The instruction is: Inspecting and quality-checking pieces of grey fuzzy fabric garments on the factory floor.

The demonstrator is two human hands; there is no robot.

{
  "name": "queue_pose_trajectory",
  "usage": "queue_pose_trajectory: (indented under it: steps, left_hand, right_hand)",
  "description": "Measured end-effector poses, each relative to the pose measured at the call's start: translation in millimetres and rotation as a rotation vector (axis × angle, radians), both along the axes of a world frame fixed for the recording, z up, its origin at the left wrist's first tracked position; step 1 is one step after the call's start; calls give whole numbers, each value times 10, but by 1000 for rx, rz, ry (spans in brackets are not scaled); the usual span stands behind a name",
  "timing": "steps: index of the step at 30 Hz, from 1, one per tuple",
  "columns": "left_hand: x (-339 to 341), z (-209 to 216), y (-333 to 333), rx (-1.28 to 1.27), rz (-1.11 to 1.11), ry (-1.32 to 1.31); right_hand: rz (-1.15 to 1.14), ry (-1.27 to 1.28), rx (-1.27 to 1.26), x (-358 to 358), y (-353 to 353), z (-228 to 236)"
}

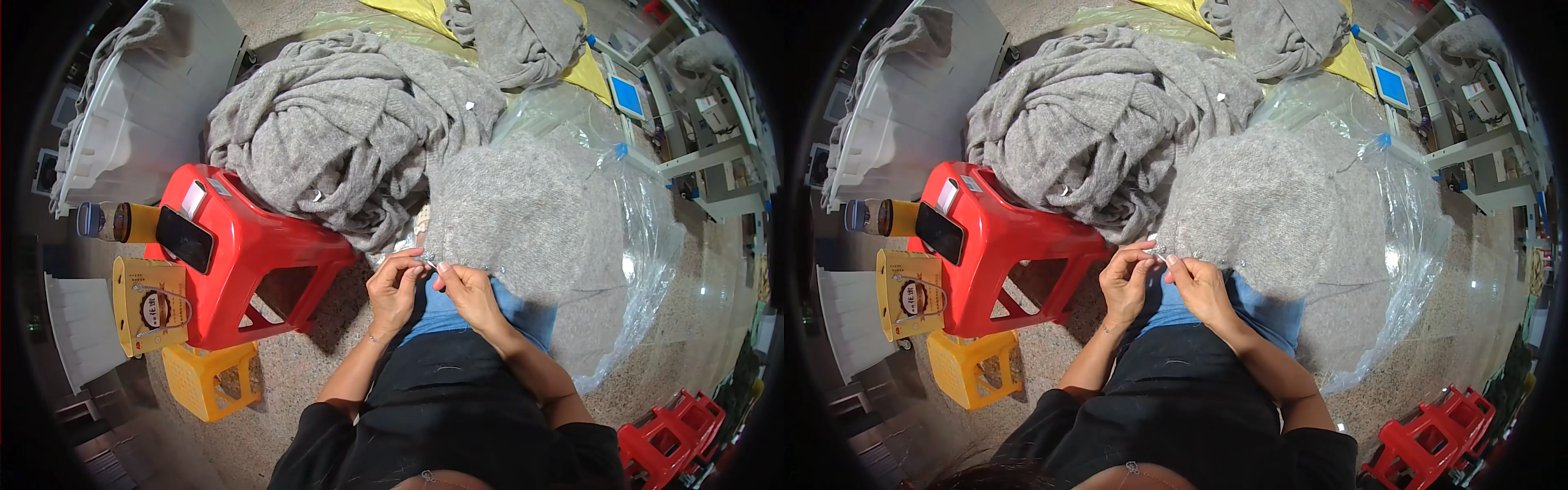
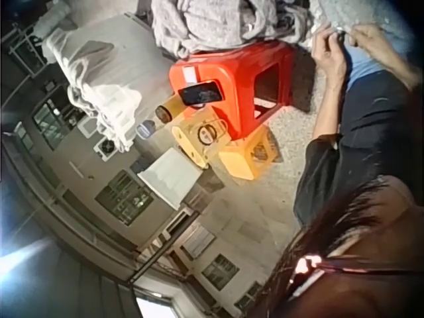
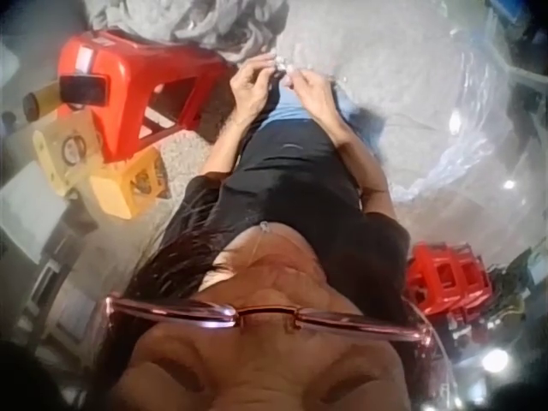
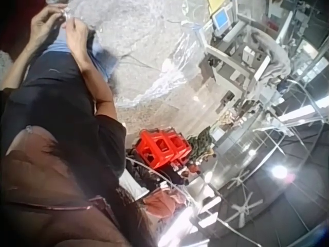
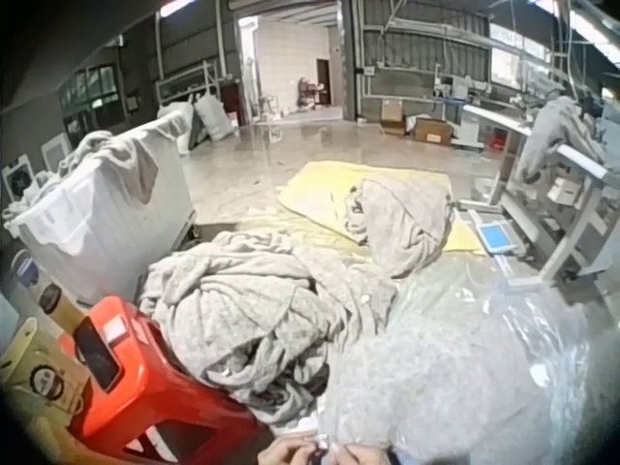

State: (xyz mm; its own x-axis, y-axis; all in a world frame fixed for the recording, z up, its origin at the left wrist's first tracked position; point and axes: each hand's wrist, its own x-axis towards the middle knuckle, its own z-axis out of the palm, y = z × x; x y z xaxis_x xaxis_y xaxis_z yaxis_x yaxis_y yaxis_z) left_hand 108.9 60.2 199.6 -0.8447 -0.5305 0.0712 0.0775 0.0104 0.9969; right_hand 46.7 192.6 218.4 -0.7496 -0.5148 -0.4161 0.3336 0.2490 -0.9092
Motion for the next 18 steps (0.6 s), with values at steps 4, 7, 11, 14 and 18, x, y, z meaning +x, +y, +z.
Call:
queue_pose_trajectory:
  steps: [4, 7, 11, 14, 18]
  left_hand:
    - [-5, 15, 7, 19, -2, -14]
    - [-12, 30, 8, -4, -10, -11]
    - [-6, 56, 12, 34, -38, -33]
    - [1, 63, 8, -21, -32, -48]
    - [5, 43, 2, -33, -21, -24]
  right_hand:
    - [24, 151, 118, -10, -30, 11]
    - [30, 160, 135, -20, -33, 35]
    - [-3, 148, 189, -41, -44, 45]
    - [-10, 152, 166, -32, -63, 31]
    - [-13, 224, 143, -18, -65, 15]
